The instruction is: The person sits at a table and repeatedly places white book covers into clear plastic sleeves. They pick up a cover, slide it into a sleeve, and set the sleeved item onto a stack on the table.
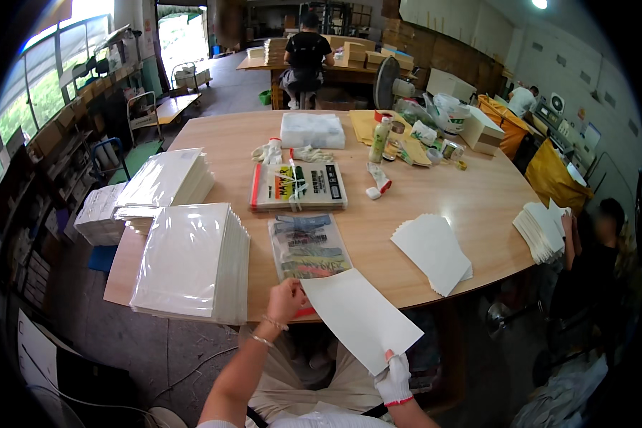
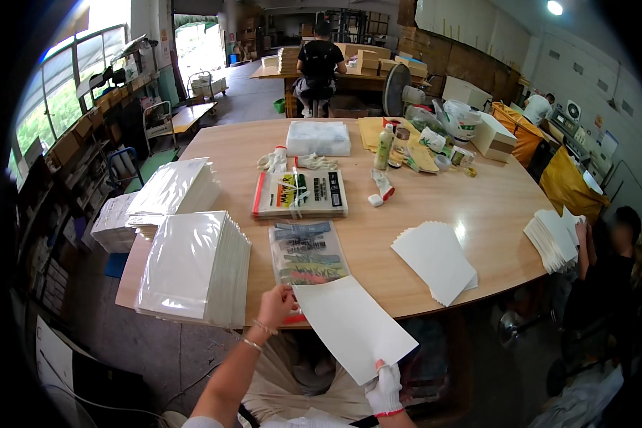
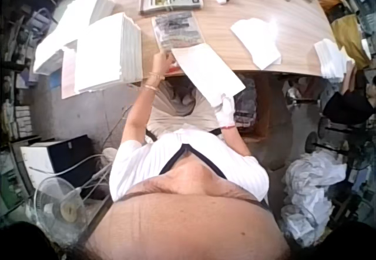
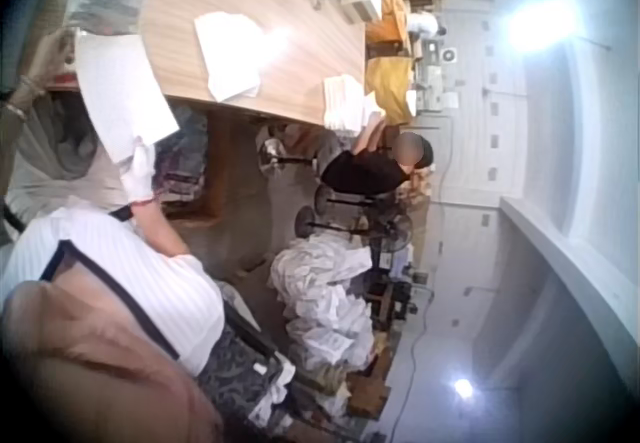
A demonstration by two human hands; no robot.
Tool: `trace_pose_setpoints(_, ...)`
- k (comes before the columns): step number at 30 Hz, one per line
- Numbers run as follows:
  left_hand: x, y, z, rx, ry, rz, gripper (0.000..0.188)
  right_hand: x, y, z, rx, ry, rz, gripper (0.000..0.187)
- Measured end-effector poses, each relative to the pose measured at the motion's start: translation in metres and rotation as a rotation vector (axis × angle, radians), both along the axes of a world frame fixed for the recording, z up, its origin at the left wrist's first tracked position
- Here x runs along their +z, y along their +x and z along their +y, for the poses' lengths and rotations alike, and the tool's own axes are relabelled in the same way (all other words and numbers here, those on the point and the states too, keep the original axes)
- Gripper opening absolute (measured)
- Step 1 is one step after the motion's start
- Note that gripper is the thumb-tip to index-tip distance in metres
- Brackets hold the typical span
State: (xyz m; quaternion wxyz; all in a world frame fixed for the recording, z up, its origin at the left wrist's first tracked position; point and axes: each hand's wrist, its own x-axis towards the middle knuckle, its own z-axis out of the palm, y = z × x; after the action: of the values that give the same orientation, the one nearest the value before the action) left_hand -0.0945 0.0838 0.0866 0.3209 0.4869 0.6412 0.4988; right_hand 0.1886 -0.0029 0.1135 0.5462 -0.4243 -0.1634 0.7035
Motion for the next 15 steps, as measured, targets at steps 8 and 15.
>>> trace_pose_setpoints(8, -0.107, 0.105, -0.008, -0.029, 0.046, -0.724, 0.023, 0.012, -0.003, -0.025, 0.141, -0.158, -0.024, 0.021)
trace_pose_setpoints(15, -0.202, 0.136, -0.08, -0.346, 0.073, 0.397, 0.023, -0.016, -0.029, -0.008, 0.307, -0.267, 0.116, 0.017)
